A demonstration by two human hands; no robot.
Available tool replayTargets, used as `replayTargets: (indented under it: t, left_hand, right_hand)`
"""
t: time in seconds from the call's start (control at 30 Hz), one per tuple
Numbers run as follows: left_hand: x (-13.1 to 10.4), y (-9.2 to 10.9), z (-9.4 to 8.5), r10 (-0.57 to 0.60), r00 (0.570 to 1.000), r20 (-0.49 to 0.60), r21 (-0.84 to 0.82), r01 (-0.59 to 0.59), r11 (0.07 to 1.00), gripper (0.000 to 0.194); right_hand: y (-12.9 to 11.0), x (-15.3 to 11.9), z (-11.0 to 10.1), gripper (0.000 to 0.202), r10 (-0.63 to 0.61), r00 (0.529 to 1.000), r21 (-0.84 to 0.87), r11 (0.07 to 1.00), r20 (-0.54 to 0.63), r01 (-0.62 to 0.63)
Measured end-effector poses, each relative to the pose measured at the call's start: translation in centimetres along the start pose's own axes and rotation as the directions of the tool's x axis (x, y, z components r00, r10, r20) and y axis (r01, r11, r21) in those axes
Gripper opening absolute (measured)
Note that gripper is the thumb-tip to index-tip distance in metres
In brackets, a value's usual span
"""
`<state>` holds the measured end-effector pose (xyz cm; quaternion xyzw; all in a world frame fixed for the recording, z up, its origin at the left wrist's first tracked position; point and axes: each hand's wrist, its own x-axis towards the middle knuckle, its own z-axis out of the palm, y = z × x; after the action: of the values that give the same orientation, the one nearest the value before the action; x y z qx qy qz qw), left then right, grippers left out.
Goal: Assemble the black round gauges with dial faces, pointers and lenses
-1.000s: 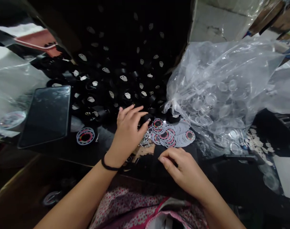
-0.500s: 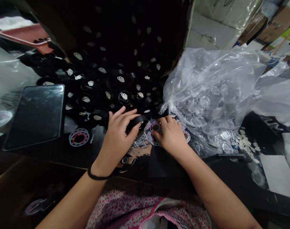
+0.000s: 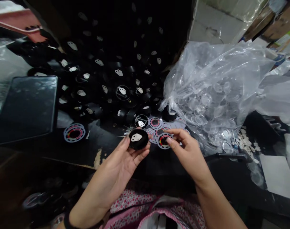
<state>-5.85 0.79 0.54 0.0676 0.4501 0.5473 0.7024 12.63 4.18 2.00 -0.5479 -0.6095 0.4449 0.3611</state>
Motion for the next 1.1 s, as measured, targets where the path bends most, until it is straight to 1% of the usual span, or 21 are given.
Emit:
replayTargets:
  t: [0.03, 0.1, 0.17, 0.2, 0.27, 0.3, 0.37, 0.47, 0.57, 0.67, 0.7, 0.8, 0.83, 0.97, 1.03, 1.1]
  left_hand:
    - [0.0, -0.4, 0.1, -0.011, 1.000, 0.001, 0.008, 0.011, 1.000, 0.024]
    - [-0.2, -1.3, 0.3, -0.027, 0.999, 0.046, 0.041, 0.025, 0.999, 0.020]
    - [-0.7, -2.2, 0.7, -0.017, 0.995, 0.098, 0.068, 0.011, 0.998, 0.020]
    - [-0.9, -2.7, 0.9, -0.010, 0.995, 0.103, 0.078, 0.002, 0.997, 0.020]
    - [-1.2, -3.4, 1.2, 0.001, 0.997, 0.080, 0.091, -0.008, 0.996, 0.023]
    - [-1.3, -3.6, 1.3, 0.005, 0.998, 0.066, 0.097, -0.011, 0.995, 0.025]
    - [-1.3, -3.9, 1.3, 0.013, 0.998, 0.065, 0.111, -0.020, 0.994, 0.027]
    - [-1.1, -4.3, 0.7, 0.045, 0.994, 0.099, 0.161, -0.061, 0.985, 0.030]
    - [-0.8, -4.6, -0.2, 0.050, 0.987, 0.155, 0.242, -0.087, 0.966, 0.031]
    - [-0.5, -4.7, -0.8, 0.053, 0.980, 0.193, 0.244, -0.100, 0.965, 0.027]
    - [-0.5, -4.7, -0.8, 0.052, 0.979, 0.199, 0.246, -0.101, 0.964, 0.027]
    - [-0.3, -4.4, -0.8, 0.036, 0.977, 0.211, 0.311, -0.102, 0.945, 0.028]
    - [-0.3, -4.3, -0.7, 0.033, 0.976, 0.216, 0.330, -0.105, 0.938, 0.029]
    - [-0.4, -4.1, -0.7, 0.021, 0.972, 0.235, 0.330, -0.100, 0.939, 0.030]
    - [-0.4, -4.1, -0.8, 0.021, 0.972, 0.235, 0.367, -0.109, 0.924, 0.031]
    - [-0.4, -4.2, -0.9, 0.048, 0.971, 0.235, 0.411, -0.144, 0.900, 0.032]
  right_hand:
    - [-0.3, -0.3, -0.1, 0.017, -0.010, 1.000, -0.016, 1.000, -0.024, 0.010]
    - [-0.9, -0.8, 0.0, 0.013, -0.058, 0.998, -0.039, 0.998, -0.037, 0.057]
    - [-1.4, -1.0, 0.4, 0.010, -0.116, 0.993, -0.069, 0.991, -0.035, 0.113]
    - [-1.5, -1.1, 0.6, 0.008, -0.126, 0.991, -0.090, 0.988, -0.042, 0.122]
    - [-1.4, -1.2, 1.0, 0.002, -0.095, 0.994, -0.122, 0.989, -0.057, 0.088]
    - [-1.3, -1.3, 1.1, 0.004, -0.059, 0.997, -0.116, 0.992, -0.056, 0.052]
    - [-1.0, -1.4, 1.2, 0.010, 0.024, 0.999, -0.051, 0.998, -0.024, -0.025]
    - [-0.8, -1.5, 1.0, 0.015, 0.110, 0.993, 0.094, 0.989, 0.035, -0.113]
    - [-0.7, -1.5, 0.6, 0.015, 0.146, 0.987, 0.103, 0.983, 0.070, -0.153]
    - [-0.8, -1.4, 0.2, 0.017, 0.196, 0.974, 0.120, 0.971, 0.114, -0.209]
    - [-0.8, -1.4, 0.1, 0.017, 0.196, 0.974, 0.107, 0.972, 0.113, -0.208]
    - [-0.9, -1.4, 0.0, 0.014, 0.142, 0.986, -0.015, 0.990, 0.088, -0.141]
    - [-0.9, -1.4, -0.1, 0.014, 0.139, 0.986, -0.024, 0.990, 0.090, -0.138]
    - [-0.6, -1.4, 0.0, 0.017, 0.227, 0.967, 0.119, 0.963, 0.117, -0.241]
    - [-0.4, -1.4, 0.0, 0.017, 0.237, 0.965, 0.101, 0.963, 0.108, -0.248]
    - [-0.2, -1.4, -0.1, 0.017, 0.223, 0.969, 0.038, 0.973, 0.107, -0.228]
